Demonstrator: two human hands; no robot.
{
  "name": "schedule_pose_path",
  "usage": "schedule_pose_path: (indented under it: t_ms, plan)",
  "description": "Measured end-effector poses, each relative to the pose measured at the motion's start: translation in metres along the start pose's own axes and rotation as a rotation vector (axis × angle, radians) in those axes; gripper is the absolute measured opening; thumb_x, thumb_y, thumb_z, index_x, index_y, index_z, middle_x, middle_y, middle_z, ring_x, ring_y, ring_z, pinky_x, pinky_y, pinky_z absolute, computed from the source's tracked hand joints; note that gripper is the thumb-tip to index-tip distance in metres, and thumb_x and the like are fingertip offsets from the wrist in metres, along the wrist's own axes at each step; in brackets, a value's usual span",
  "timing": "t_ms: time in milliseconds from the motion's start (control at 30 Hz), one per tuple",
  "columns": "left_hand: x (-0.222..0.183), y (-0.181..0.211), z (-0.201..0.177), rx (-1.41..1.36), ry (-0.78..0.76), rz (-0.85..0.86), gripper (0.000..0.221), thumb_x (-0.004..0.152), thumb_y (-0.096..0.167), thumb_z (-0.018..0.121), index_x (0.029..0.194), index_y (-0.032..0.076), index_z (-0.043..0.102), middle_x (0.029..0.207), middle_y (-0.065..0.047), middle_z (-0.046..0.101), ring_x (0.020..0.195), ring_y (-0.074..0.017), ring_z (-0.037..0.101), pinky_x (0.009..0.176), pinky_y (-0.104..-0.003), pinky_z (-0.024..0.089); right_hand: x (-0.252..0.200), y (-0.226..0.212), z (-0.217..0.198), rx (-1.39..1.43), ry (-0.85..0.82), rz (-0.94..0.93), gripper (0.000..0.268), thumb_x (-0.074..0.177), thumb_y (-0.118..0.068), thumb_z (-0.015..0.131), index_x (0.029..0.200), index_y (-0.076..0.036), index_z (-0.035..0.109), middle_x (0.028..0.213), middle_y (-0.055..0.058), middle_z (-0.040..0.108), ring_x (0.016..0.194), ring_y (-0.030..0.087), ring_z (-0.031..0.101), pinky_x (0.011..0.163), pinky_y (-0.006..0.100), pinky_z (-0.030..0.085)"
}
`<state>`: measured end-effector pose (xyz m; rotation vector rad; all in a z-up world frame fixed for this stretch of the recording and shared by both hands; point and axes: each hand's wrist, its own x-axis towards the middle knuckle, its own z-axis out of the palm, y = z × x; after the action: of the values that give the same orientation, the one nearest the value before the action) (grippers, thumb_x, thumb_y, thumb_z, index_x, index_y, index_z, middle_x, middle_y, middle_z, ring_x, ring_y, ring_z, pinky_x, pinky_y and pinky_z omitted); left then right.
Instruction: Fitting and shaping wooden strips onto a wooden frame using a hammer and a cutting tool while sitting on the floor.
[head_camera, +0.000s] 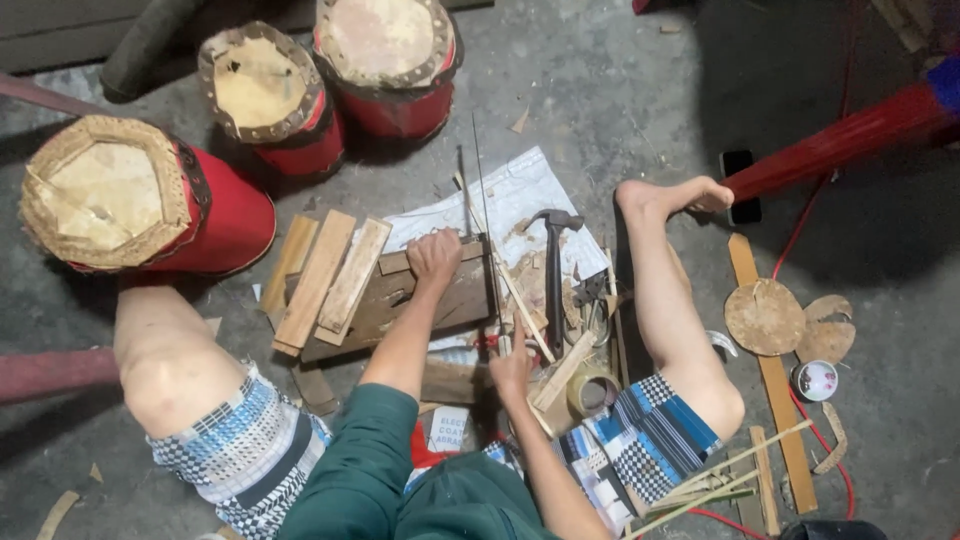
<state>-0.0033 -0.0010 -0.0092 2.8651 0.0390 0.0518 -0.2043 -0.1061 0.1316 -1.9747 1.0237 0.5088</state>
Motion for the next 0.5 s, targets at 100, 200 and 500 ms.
schedule_pose_path:
  t_ms: [100, 200, 500]
  plan:
    - [0.003, 0.000, 0.007, 0.012, -0.035, -0.006, 0.044, 0.098, 0.027, 0.044, 0.064, 0.020, 0.071, 0.060, -0.009, 0.072, 0.068, -0.0280, 0.077, 0.069, -0.046, 0.052, 0.007, 0.002, 0.001, -0.013, 0.014, -0.001, 0.083, 0.086, -0.027, 0.075, 0.155, -0.046, 0.035, 0.119, 0.021, 0.072, 0.119, 0.037, 0.066, 0.107, 0.047, 0.048]
    - [0.002, 0.000, 0.007, 0.012, -0.087, -0.029, 0.047, 0.098, 0.029, 0.041, 0.066, 0.018, 0.073, 0.064, -0.011, 0.074, 0.072, -0.0293, 0.078, 0.071, -0.047, 0.051, -0.002, -0.007, -0.005, -0.015, 0.018, -0.009, 0.078, 0.087, -0.035, 0.073, 0.155, -0.046, 0.037, 0.126, 0.019, 0.070, 0.122, 0.037, 0.064, 0.109, 0.046, 0.047]
    - [0.000, 0.009, -0.016, -0.024, -0.108, -0.052, 0.049, 0.101, 0.030, 0.039, 0.072, 0.016, 0.076, 0.070, -0.012, 0.076, 0.078, -0.0296, 0.079, 0.076, -0.047, 0.051, 0.021, 0.024, 0.016, -0.026, 0.111, -0.074, 0.079, 0.083, -0.019, 0.075, 0.154, -0.036, 0.045, 0.115, 0.019, 0.075, 0.113, 0.038, 0.069, 0.098, 0.047, 0.054]
